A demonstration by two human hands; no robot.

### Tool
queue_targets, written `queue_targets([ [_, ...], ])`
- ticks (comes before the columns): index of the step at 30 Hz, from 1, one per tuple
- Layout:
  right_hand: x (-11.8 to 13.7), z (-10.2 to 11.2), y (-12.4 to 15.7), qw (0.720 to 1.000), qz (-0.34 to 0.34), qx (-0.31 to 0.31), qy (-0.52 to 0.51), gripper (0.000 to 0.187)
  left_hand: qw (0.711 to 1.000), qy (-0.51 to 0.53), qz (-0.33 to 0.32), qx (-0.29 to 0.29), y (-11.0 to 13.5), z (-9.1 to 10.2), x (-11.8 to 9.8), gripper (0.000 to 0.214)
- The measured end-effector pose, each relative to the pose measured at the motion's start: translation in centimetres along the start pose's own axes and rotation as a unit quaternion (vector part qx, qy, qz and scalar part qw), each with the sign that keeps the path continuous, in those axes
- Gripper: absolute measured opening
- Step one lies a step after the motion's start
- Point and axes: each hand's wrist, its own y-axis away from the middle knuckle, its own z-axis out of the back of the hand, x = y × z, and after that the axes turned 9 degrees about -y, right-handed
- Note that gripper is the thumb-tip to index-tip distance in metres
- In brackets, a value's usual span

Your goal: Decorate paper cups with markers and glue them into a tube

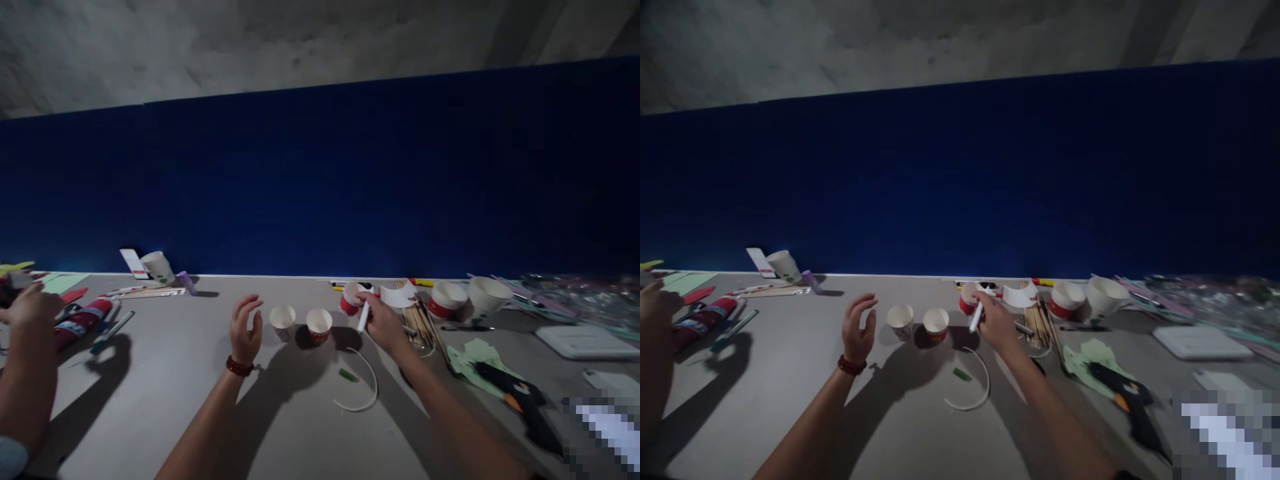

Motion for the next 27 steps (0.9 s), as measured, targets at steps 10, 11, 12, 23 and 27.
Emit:
queue_targets([
  [10, 7.3, 4.2, 5.5, 0.914, -0.095, 0.076, -0.388, 0.026, 0.843, 0.404, 0.216, 0.281, 2.4, -0.2, -11.0, 0.047],
  [11, 7.7, 4.0, 5.8, 0.912, -0.089, 0.09, -0.391, 0.025, 0.802, 0.443, 0.24, 0.322, 2.8, -0.4, -11.9, 0.06],
  [12, 8.1, 3.7, 6.1, 0.911, -0.083, 0.104, -0.39, 0.024, 0.769, 0.468, 0.256, 0.352, 3.1, -0.7, -12.6, 0.069],
  [23, 7.0, 1.1, 8.2, 0.896, -0.073, 0.159, -0.408, 0.023, 0.633, 0.539, 0.405, 0.381, 5.8, -1.6, -15.0, 0.062],
  [27, 6.2, 0.7, 8.6, 0.926, -0.031, 0.121, -0.356, 0.025, 0.666, 0.51, 0.43, 0.334, 7.1, -2.3, -15.3, 0.068],
])
